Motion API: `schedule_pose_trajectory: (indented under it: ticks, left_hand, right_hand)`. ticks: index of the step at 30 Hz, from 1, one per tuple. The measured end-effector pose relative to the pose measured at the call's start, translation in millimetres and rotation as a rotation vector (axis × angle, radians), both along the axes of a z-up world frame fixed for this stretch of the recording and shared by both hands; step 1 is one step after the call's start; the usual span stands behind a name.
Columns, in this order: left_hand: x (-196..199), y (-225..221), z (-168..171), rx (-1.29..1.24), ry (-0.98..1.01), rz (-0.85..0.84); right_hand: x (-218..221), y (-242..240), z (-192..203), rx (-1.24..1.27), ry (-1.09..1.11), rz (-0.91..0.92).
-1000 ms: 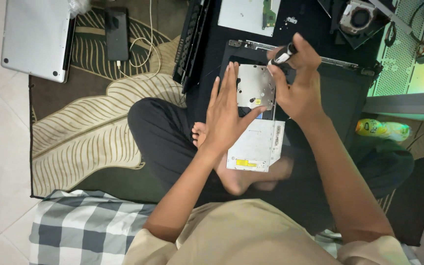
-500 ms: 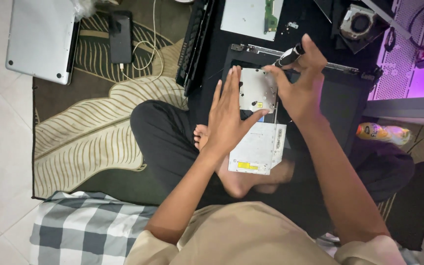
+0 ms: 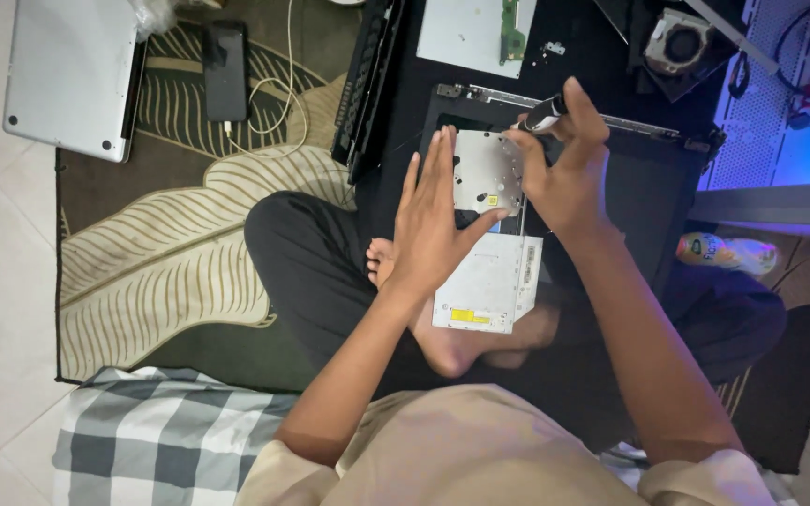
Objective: A person is disassembling a laptop component, likely a drive caddy, using a screwdriver while sitting on the floor.
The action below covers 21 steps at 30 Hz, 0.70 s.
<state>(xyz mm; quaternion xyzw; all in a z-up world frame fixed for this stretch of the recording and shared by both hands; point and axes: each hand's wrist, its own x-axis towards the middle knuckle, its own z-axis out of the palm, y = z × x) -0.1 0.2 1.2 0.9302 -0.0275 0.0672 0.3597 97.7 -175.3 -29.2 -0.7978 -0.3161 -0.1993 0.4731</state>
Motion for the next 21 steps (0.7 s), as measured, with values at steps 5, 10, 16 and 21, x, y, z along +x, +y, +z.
schedule_pose_trajectory:
  ticks: [5, 10, 16, 21]
  left_hand:
    - [2, 0, 0, 0.004, -0.005, -0.002]
    - [1, 0, 1, -0.008, -0.022, -0.002]
    - [-1, 1, 0, -0.014, -0.026, 0.001]
    - [1, 0, 0, -0.021, -0.026, -0.003]
  right_hand:
    - [0, -5, -8, -0.037, -0.035, -0.016]
    - [-1, -3, 21, -0.159, -0.001, 0.062]
    - [1, 1, 16, -0.099, 0.029, 0.073]
    - [0, 2, 18, -0.105, 0.032, 0.061]
